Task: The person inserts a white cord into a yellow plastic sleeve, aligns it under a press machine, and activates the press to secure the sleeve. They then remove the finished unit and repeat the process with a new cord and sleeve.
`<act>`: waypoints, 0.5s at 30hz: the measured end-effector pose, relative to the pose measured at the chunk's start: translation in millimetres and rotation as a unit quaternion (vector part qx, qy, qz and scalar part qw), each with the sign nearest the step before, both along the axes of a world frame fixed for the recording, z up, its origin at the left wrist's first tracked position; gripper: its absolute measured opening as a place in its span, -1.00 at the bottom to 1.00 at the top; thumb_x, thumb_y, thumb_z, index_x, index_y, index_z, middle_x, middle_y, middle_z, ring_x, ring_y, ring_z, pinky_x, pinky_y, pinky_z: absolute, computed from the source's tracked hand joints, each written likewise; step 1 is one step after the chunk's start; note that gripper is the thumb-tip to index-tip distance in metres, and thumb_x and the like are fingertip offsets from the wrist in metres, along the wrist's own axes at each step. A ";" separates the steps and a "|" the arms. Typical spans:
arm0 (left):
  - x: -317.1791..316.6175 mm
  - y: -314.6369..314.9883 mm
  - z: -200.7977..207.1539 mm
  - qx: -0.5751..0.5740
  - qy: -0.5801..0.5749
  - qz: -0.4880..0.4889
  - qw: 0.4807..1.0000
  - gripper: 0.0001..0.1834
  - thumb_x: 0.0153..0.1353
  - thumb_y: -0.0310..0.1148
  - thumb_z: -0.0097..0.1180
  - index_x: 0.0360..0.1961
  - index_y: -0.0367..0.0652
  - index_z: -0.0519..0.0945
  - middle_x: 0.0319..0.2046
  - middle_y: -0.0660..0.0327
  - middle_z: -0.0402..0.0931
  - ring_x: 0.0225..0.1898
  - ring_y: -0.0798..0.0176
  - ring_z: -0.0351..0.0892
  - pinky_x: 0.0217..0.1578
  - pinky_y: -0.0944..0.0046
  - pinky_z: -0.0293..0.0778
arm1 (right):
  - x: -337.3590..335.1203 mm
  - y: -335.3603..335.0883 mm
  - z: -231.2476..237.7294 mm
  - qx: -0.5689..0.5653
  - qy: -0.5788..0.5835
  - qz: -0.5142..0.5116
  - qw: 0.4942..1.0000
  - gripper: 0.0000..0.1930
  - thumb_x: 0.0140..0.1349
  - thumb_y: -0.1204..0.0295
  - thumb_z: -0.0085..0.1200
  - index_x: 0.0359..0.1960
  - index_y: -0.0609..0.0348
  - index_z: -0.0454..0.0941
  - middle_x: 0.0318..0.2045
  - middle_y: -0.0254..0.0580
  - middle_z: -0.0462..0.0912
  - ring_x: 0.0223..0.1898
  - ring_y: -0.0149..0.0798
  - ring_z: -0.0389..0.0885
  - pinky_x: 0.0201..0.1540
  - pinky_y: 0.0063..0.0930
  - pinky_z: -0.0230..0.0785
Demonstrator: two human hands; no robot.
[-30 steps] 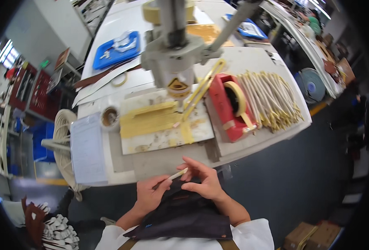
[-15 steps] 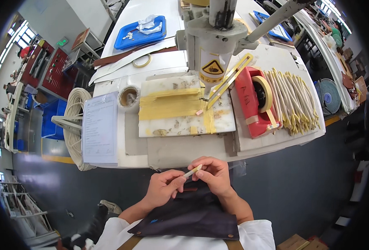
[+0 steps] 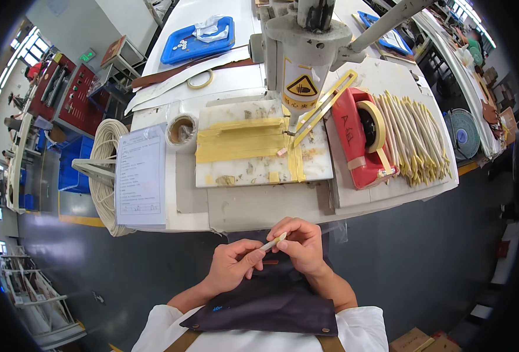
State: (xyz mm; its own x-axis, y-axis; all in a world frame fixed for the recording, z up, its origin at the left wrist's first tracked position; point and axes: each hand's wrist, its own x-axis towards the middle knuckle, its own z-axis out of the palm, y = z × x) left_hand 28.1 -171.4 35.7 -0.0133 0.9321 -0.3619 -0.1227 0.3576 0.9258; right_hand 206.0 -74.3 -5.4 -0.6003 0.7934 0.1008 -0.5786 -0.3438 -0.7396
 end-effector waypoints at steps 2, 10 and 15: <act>0.3 -0.3 0.0 0.000 -0.003 0.003 1.000 -0.76 0.47 -0.31 0.17 -0.05 -0.29 0.67 -0.48 0.23 0.66 -0.59 0.52 0.48 -0.56 0.47 0.36 | 0.6 0.1 -0.3 0.003 -0.014 -0.001 1.000 -0.82 0.30 0.67 0.17 -0.08 0.38 0.63 -0.07 0.00 0.68 -0.17 -0.36 0.71 -0.10 -0.53 0.59; 1.4 -1.3 1.3 -0.006 0.004 0.004 1.000 -0.75 0.45 -0.31 0.19 -0.05 -0.29 0.68 -0.48 0.22 0.67 -0.60 0.52 0.49 -0.57 0.48 0.37 | 1.7 -0.8 -3.5 0.000 -0.010 -0.001 1.000 -0.82 0.29 0.66 0.18 -0.09 0.38 0.64 -0.09 0.01 0.69 -0.18 -0.35 0.72 -0.15 -0.55 0.57; 0.7 -2.5 0.6 -0.004 0.000 0.005 1.000 -0.75 0.44 -0.31 0.20 -0.05 -0.28 0.68 -0.49 0.23 0.67 -0.60 0.51 0.49 -0.57 0.47 0.37 | 0.0 -2.3 -1.6 0.010 -0.010 -0.013 1.000 -0.81 0.28 0.66 0.19 -0.07 0.39 0.63 -0.09 0.04 0.69 -0.17 -0.31 0.72 -0.11 -0.50 0.58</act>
State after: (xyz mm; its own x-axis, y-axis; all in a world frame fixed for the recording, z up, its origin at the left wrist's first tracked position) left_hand 28.8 -174.0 36.3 -0.0218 0.9292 -0.3690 -0.1269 0.3635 0.9229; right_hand 206.0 -76.5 -7.0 -0.5820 0.8063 0.1057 -0.5720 -0.3136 -0.7579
